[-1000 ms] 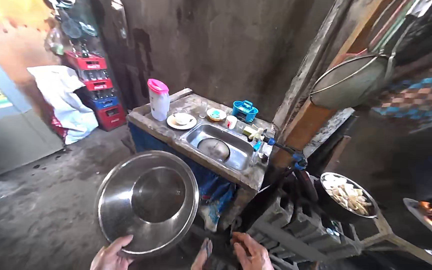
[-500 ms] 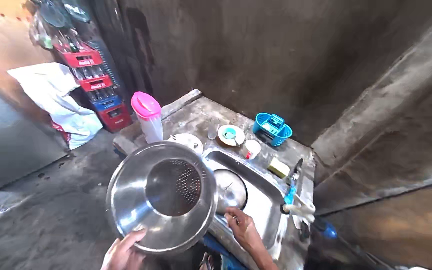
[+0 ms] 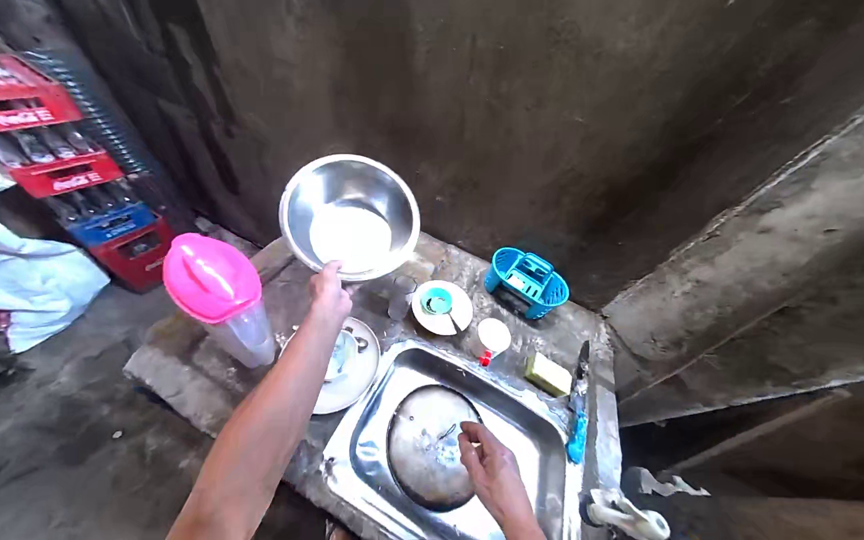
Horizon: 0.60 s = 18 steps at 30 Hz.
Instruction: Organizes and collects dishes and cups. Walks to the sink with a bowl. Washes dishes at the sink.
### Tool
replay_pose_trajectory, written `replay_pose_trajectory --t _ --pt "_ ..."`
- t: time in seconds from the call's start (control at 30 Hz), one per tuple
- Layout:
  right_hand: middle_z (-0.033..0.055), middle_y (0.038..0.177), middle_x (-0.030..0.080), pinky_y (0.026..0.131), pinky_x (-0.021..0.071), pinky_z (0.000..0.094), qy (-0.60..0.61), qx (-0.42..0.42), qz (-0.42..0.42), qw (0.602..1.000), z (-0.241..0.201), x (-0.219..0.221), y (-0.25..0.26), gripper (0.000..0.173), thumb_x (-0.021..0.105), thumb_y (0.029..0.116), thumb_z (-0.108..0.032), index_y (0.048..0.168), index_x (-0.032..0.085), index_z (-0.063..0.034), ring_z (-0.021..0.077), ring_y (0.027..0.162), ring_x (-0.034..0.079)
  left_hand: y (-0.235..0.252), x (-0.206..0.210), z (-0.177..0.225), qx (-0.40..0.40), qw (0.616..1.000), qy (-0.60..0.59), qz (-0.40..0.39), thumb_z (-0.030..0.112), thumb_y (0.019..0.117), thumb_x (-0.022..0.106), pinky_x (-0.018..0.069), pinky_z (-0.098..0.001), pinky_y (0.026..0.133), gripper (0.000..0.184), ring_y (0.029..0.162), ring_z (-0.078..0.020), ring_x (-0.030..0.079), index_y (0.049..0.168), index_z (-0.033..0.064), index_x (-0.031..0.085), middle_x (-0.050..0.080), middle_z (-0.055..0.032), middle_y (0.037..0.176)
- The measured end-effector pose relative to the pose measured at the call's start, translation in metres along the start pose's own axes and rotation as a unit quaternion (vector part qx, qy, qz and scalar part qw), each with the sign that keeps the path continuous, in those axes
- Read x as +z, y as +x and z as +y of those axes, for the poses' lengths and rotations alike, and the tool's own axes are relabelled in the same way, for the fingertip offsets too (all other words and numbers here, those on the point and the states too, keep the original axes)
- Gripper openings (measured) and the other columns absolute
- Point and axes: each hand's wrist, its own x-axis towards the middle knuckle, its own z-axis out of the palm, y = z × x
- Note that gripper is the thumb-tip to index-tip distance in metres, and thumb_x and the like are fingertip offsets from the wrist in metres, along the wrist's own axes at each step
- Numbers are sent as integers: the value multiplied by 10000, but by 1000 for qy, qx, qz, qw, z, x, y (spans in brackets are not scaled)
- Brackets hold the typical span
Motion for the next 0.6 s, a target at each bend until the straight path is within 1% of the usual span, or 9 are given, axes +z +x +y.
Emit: replay_pose_trajectory --t 0.07,0.13,0.23,0.33,0.43,0.47,0.53,0.57,0.6 --pt "106 1114 737 830 614 420 -8 -5 8 1000 -7 2 24 373 521 1035 -232 1338 646 -53 205 864 733 29 7 -8 -3 1000 8 24 115 1006 569 589 -512 830 523 1115 -379 618 1480 34 365 497 -262 1381" --pt "99 1151 730 865 603 440 -23 -2 -4 1000 -15 10 48 393 508 1037 -245 1370 626 -71 213 911 731 50 4 -17 -12 999 18 42 112 1027 541 585 -507 861 523 1162 -378 602 1502 35 334 464 -262 1422" --pt "106 1189 716 905 583 471 -41 -10 -22 999 -31 20 81 413 497 1038 -242 1400 601 -73 236 979 719 76 -9 -30 -24 997 40 61 80 995 562 591 -526 849 554 1163 -386 608 1500 38 339 476 -268 1409" --pt "99 1202 715 931 574 478 -45 -18 -24 999 -49 35 111 415 496 1034 -238 1410 596 -91 235 1022 715 90 -18 -29 -35 995 67 70 72 981 569 595 -533 821 527 1138 -387 620 1470 31 375 501 -268 1379" --pt "90 1212 721 960 567 485 -41 9 -15 999 -59 40 133 394 488 1045 -252 1392 612 -112 232 1065 714 97 -25 -31 -57 992 84 73 76 967 590 595 -555 822 551 1155 -395 615 1473 48 374 490 -262 1401" --pt "98 1180 732 943 570 495 -40 25 16 999 -60 38 138 369 495 1043 -250 1351 639 -107 244 1051 719 99 -28 -32 -61 992 88 69 82 968 592 595 -562 829 563 1166 -399 610 1483 54 365 484 -262 1412" --pt "148 1124 735 896 582 532 -34 71 125 989 -51 28 145 321 537 1022 -217 1267 664 -53 295 1009 727 101 -31 -31 -69 991 100 62 105 982 590 587 -559 849 569 1188 -394 599 1497 59 354 476 -256 1431" --pt "177 1133 720 885 581 543 -26 98 188 977 -40 21 149 309 566 1012 -208 1240 656 -20 320 1014 720 101 -31 -31 -74 990 102 63 120 988 593 589 -557 850 558 1187 -393 603 1494 59 364 481 -253 1430" --pt "201 1180 695 907 572 550 -10 133 237 962 -24 14 154 333 600 1004 -224 1246 637 1 338 1059 702 101 -30 -31 -80 989 103 66 141 992 602 591 -552 844 553 1176 -392 611 1490 59 374 489 -251 1425"
